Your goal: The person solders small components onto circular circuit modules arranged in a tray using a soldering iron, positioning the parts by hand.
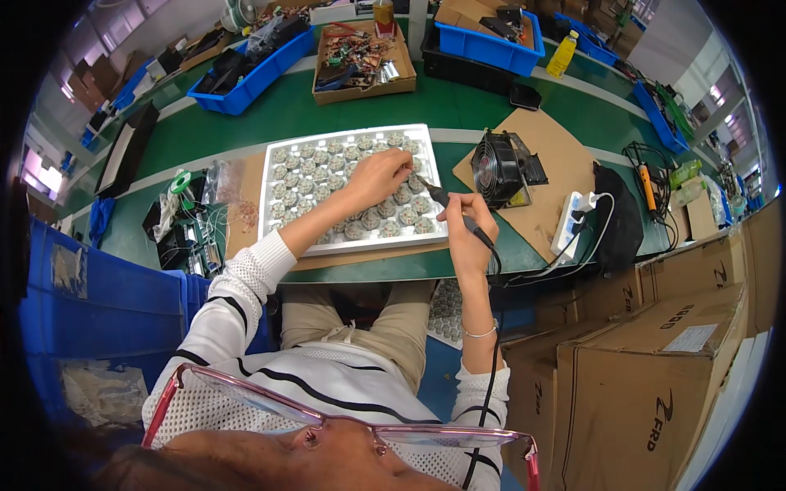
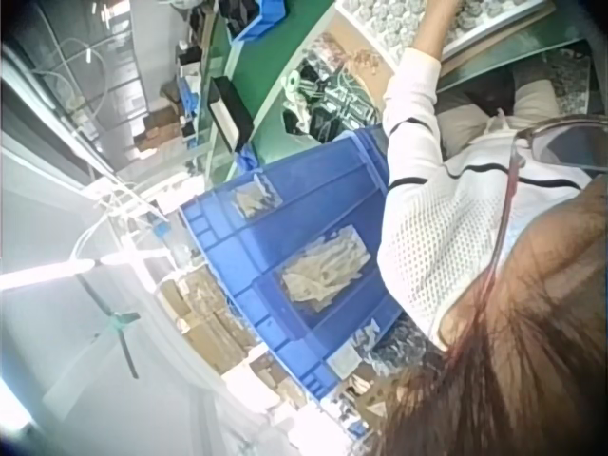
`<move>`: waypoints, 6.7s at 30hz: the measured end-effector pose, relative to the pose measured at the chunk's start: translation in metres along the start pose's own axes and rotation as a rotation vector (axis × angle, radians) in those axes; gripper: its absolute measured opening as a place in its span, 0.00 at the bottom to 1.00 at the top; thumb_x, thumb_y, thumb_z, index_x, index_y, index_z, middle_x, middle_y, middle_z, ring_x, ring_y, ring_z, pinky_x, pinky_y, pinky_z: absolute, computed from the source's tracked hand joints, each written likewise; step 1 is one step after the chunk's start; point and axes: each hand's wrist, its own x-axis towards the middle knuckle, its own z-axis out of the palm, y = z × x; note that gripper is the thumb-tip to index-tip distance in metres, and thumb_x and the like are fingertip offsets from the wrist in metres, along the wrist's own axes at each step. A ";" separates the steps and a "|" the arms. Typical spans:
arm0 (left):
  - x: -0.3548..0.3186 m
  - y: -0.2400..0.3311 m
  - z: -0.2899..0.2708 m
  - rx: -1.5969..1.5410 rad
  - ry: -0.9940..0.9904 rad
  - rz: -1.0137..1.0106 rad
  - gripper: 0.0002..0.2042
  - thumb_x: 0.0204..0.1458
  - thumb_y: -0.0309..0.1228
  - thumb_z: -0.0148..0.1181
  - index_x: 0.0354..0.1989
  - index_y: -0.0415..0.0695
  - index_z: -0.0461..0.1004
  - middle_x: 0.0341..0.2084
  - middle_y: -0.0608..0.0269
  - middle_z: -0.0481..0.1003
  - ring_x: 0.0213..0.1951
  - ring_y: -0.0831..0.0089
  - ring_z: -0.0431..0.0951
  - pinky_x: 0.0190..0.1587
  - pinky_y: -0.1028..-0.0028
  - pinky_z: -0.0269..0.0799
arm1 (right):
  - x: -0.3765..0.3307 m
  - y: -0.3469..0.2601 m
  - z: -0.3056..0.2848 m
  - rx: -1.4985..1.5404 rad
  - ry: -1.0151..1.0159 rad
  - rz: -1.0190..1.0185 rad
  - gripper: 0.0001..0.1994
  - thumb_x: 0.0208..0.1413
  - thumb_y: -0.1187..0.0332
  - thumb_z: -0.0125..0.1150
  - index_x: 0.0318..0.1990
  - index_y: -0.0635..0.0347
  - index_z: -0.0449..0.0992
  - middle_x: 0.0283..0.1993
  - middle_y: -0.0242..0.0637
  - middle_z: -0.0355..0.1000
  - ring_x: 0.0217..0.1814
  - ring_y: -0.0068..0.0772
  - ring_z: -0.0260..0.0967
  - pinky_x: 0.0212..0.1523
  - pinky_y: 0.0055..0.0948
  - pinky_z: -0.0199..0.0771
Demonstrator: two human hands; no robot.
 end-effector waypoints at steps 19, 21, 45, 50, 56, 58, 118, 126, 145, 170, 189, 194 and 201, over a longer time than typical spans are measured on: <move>-0.006 0.013 -0.010 -0.033 -0.098 -0.005 0.06 0.55 0.30 0.57 0.36 0.42 0.74 0.29 0.53 0.79 0.35 0.51 0.79 0.37 0.54 0.72 | -0.014 -0.002 -0.011 0.030 0.016 0.037 0.08 0.64 0.70 0.58 0.39 0.67 0.77 0.25 0.36 0.79 0.27 0.17 0.73 0.31 0.20 0.69; -0.006 0.012 -0.008 -0.025 -0.101 0.002 0.06 0.55 0.30 0.58 0.37 0.42 0.74 0.29 0.54 0.79 0.35 0.52 0.79 0.37 0.56 0.72 | -0.014 -0.001 -0.011 0.005 0.000 0.011 0.08 0.65 0.69 0.58 0.40 0.67 0.77 0.25 0.36 0.79 0.27 0.17 0.73 0.31 0.20 0.69; -0.018 0.017 -0.016 -0.069 -0.135 -0.028 0.06 0.54 0.31 0.56 0.36 0.44 0.75 0.29 0.53 0.80 0.35 0.50 0.80 0.36 0.52 0.74 | -0.032 -0.001 -0.024 0.073 0.022 0.029 0.07 0.65 0.71 0.56 0.39 0.67 0.76 0.26 0.38 0.79 0.29 0.19 0.75 0.33 0.20 0.70; -0.017 0.020 -0.014 -0.086 -0.182 0.001 0.07 0.55 0.30 0.58 0.37 0.40 0.75 0.31 0.51 0.80 0.36 0.49 0.80 0.39 0.56 0.73 | -0.034 -0.004 -0.022 0.086 0.008 0.067 0.09 0.66 0.69 0.56 0.39 0.68 0.76 0.27 0.35 0.77 0.29 0.18 0.72 0.34 0.19 0.70; -0.017 0.022 -0.013 -0.117 -0.164 0.022 0.06 0.54 0.30 0.56 0.35 0.42 0.74 0.30 0.53 0.79 0.37 0.49 0.80 0.37 0.53 0.73 | -0.035 0.000 -0.023 0.085 -0.001 0.064 0.07 0.65 0.71 0.56 0.40 0.67 0.76 0.26 0.37 0.79 0.29 0.19 0.75 0.32 0.20 0.70; -0.016 0.022 -0.012 -0.116 -0.183 0.014 0.06 0.54 0.30 0.57 0.36 0.41 0.75 0.31 0.52 0.79 0.37 0.49 0.79 0.38 0.55 0.73 | -0.035 0.000 -0.023 0.076 -0.002 0.068 0.07 0.65 0.71 0.56 0.40 0.67 0.76 0.26 0.37 0.79 0.29 0.18 0.75 0.32 0.19 0.69; -0.033 0.037 -0.018 -0.179 -0.236 0.046 0.06 0.57 0.33 0.57 0.36 0.45 0.74 0.29 0.54 0.79 0.35 0.51 0.79 0.36 0.55 0.72 | -0.057 -0.016 -0.047 0.083 0.022 0.101 0.08 0.65 0.71 0.55 0.38 0.67 0.76 0.24 0.36 0.77 0.25 0.16 0.70 0.29 0.18 0.63; -0.034 0.034 -0.014 -0.155 -0.275 0.123 0.05 0.56 0.32 0.57 0.36 0.44 0.74 0.32 0.57 0.78 0.38 0.54 0.79 0.37 0.56 0.73 | -0.058 -0.016 -0.044 0.074 0.017 0.109 0.08 0.65 0.70 0.55 0.37 0.66 0.77 0.23 0.35 0.76 0.24 0.15 0.69 0.27 0.18 0.62; -0.035 0.038 -0.010 -0.102 -0.251 0.148 0.06 0.57 0.33 0.59 0.37 0.45 0.76 0.33 0.58 0.77 0.37 0.54 0.79 0.37 0.60 0.73 | -0.057 -0.015 -0.046 0.065 -0.002 0.106 0.08 0.65 0.70 0.54 0.37 0.66 0.76 0.23 0.34 0.76 0.25 0.15 0.69 0.27 0.18 0.62; -0.043 0.039 -0.012 -0.204 -0.267 0.187 0.06 0.58 0.35 0.59 0.37 0.46 0.75 0.32 0.60 0.75 0.40 0.57 0.77 0.39 0.59 0.73 | -0.031 -0.039 -0.053 -0.116 -0.011 0.117 0.10 0.60 0.70 0.59 0.28 0.66 0.73 0.15 0.29 0.67 0.17 0.13 0.59 0.20 0.22 0.55; -0.043 0.038 -0.010 -0.206 -0.265 0.178 0.06 0.58 0.35 0.59 0.37 0.46 0.76 0.33 0.60 0.76 0.40 0.57 0.78 0.39 0.60 0.74 | -0.024 -0.041 -0.048 -0.240 -0.066 0.140 0.11 0.58 0.68 0.60 0.27 0.65 0.73 0.13 0.30 0.66 0.16 0.15 0.59 0.20 0.25 0.57; -0.044 0.039 -0.007 -0.219 -0.264 0.192 0.06 0.57 0.34 0.60 0.36 0.45 0.76 0.33 0.60 0.76 0.41 0.57 0.78 0.40 0.60 0.74 | -0.024 -0.043 -0.047 -0.217 -0.062 0.150 0.11 0.58 0.68 0.60 0.27 0.64 0.73 0.13 0.30 0.65 0.16 0.15 0.59 0.20 0.25 0.57; -0.045 0.042 -0.004 -0.200 -0.240 0.230 0.05 0.56 0.31 0.61 0.36 0.44 0.76 0.32 0.60 0.76 0.39 0.58 0.77 0.39 0.61 0.73 | -0.024 -0.042 -0.046 -0.204 -0.061 0.147 0.10 0.58 0.68 0.60 0.27 0.64 0.73 0.13 0.29 0.65 0.16 0.14 0.58 0.19 0.25 0.56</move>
